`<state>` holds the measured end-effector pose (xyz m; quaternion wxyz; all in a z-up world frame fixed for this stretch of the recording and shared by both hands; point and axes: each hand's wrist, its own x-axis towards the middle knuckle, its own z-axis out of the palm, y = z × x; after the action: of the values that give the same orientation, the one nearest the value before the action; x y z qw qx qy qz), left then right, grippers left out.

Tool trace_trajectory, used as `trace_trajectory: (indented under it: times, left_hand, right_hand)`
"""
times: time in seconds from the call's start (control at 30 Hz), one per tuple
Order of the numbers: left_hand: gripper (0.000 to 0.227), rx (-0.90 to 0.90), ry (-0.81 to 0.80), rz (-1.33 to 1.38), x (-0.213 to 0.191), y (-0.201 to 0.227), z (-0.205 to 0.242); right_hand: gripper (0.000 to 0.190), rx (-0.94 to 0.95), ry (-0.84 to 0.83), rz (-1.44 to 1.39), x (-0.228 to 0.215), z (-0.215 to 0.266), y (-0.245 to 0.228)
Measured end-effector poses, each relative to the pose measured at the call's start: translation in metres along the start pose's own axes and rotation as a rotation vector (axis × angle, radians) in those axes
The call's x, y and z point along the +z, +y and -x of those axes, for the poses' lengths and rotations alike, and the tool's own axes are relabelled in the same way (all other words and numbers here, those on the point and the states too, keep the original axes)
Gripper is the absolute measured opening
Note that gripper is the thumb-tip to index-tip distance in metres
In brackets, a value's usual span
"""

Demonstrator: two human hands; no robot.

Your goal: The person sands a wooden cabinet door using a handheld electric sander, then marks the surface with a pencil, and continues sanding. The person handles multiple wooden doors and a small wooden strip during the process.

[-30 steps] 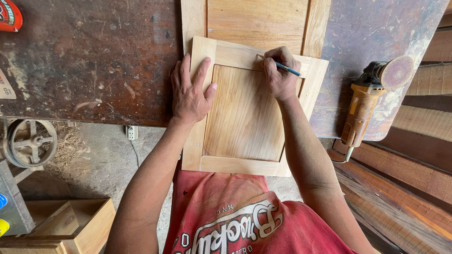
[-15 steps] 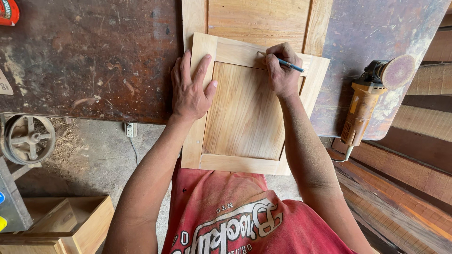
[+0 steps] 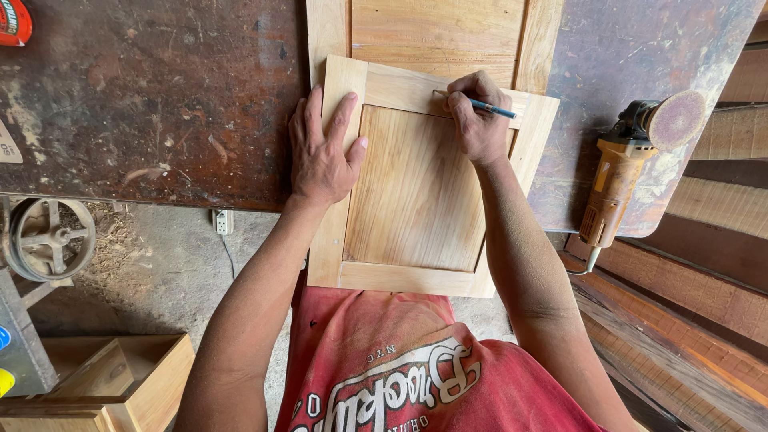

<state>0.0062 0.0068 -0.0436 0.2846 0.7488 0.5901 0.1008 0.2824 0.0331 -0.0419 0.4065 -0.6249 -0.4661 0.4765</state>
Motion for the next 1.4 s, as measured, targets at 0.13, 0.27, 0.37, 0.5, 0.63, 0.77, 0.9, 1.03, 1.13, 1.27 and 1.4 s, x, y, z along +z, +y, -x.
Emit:
trace_trajectory:
  times: [0.13,0.27,0.37,0.5,0.63,0.77,0.9,1.03,1.13,1.27,1.4]
  left_hand:
    - [0.073,0.013,0.009,0.002,-0.001,0.001,-0.001]
    - [0.071,0.014,0.009,0.004,-0.003,0.002,-0.002]
    - [0.071,0.018,0.015,0.018,-0.004,0.004,0.001]
    - [0.071,0.002,0.016,0.012,-0.007,0.004,-0.002]
    - [0.071,0.022,0.021,0.011,-0.005,0.006,-0.002]
    - [0.07,0.027,0.029,0.019,-0.006,0.004,-0.002]
    - [0.072,0.021,0.022,0.004,-0.004,0.005,-0.005]
    - [0.073,0.015,0.037,0.01,-0.003,0.003,0.001]
    - [0.072,-0.009,0.013,0.005,-0.003,0.002,-0.002]
    - [0.071,-0.004,0.03,0.007,-0.002,0.002,-0.001]
    - [0.071,-0.002,0.026,0.01,-0.001,0.001,-0.002]
  right_hand:
    - [0.007,-0.03,0.023,0.016,-0.003,0.0,0.004]
    - [0.007,-0.025,0.098,-0.263,-0.01,0.007,0.01]
    - [0.007,-0.012,0.146,-0.195,-0.017,0.019,0.012]
    - [0.005,0.121,0.215,-0.281,-0.022,0.029,0.005]
    - [0.006,0.062,0.146,-0.164,-0.012,0.023,-0.002]
    - [0.005,-0.104,0.046,-0.099,0.02,-0.003,-0.006]
    - [0.005,-0.017,0.019,-0.104,0.037,-0.017,-0.011]
    - [0.006,0.023,0.016,-0.064,0.039,-0.013,-0.012]
    - [0.005,-0.024,0.004,-0.048,0.037,-0.015,-0.013]
    - [0.006,-0.019,0.0,-0.024,0.038,-0.014,-0.012]
    - [0.007,-0.045,-0.05,-0.017,0.034,-0.016,-0.011]
